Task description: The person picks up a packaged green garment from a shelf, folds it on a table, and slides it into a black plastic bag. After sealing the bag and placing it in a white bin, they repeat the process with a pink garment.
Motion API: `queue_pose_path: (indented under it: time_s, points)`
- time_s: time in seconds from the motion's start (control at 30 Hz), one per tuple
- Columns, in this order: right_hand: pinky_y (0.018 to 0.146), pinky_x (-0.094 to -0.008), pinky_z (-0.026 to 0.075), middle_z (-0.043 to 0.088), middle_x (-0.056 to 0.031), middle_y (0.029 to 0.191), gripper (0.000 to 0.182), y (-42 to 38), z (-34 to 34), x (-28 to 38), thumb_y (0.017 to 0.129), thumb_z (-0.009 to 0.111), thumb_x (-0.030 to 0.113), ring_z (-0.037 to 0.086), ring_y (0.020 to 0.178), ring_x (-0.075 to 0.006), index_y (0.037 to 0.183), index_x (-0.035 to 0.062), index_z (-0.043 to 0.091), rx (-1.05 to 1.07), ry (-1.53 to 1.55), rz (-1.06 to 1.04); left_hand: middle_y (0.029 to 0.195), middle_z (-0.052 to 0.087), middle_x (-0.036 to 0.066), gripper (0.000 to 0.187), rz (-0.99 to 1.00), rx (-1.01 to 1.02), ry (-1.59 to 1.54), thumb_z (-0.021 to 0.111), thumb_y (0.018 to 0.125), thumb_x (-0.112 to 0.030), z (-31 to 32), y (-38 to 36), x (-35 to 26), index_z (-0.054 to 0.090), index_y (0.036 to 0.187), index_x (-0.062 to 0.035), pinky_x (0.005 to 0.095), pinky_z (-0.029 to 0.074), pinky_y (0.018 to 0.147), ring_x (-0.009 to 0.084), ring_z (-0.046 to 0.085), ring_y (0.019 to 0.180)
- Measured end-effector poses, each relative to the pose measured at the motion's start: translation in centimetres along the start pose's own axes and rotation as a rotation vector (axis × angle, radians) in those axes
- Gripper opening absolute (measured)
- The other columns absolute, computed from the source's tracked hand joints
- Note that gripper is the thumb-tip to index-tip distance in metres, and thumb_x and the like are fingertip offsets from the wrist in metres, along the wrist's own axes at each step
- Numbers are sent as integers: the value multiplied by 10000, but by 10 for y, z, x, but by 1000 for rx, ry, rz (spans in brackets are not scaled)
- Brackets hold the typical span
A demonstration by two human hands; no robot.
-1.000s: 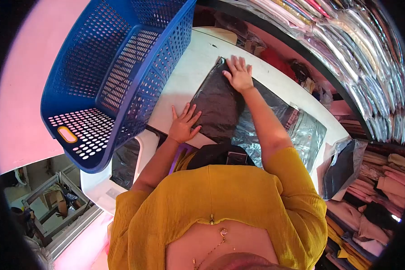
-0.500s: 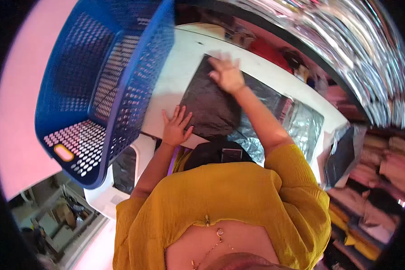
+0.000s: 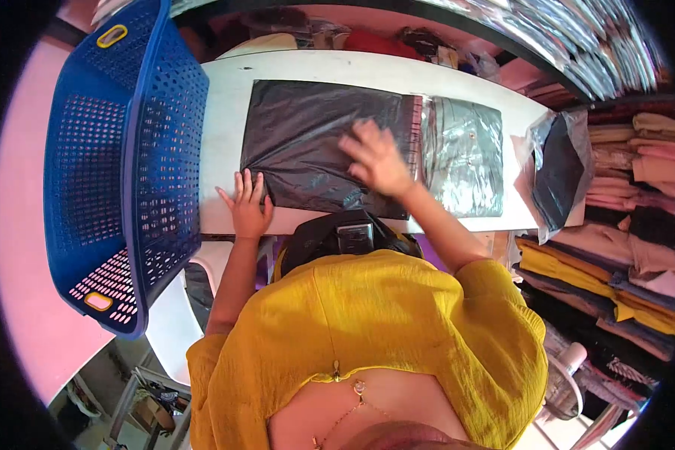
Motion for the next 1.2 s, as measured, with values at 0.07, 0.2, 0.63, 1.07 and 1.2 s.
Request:
queue_pose_path:
  time_s: [0.07,0.2,0.63,1.07,1.2]
  points:
    - [1005,-583,267,307,-148,1419,594,-34,33,32,765,646,364,258,1320,-370,1311,248,443,210,36,-157,1413,349,144,530,-1,-20,29,528,799,-240,1,-1,3,460,1313,-129,675,-35,1010,344,262,1332]
    - [1020,-570,250,308,-147,1422,554,-67,18,-26,788,625,359,255,1324,-354,1304,237,464,63,-76,249,1433,321,141,545,-39,11,104,520,784,-171,9,-4,14,455,1324,-138,642,-44,1026,343,228,1349]
    - [1023,-488,292,446,-177,1301,389,-168,-79,-96,802,606,172,387,1220,-377,1187,139,560,-378,-16,585,1446,299,98,426,218,220,-101,515,872,-286,22,26,-64,491,1292,-220,537,171,1064,316,244,1342]
    - [906,-439,396,582,-103,1133,419,-145,-145,-209,761,642,175,509,1082,-334,1164,108,546,-380,-213,445,1308,479,118,310,252,149,-499,525,863,-84,-9,71,-190,570,1169,-58,380,304,1034,295,400,1249]
    - [975,-538,327,502,-69,1265,419,-83,-108,-221,801,610,287,432,1197,-321,1207,220,531,-159,-182,304,1268,508,124,290,279,183,-516,544,850,-81,-2,71,-228,592,1135,-62,388,343,1007,311,424,1221]
Point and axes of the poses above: each hand's wrist, its own y-axis towards the middle knuckle, its own z-axis out of the palm, x = y × z, the point moved 9 cm from there along y, towards the middle knuckle
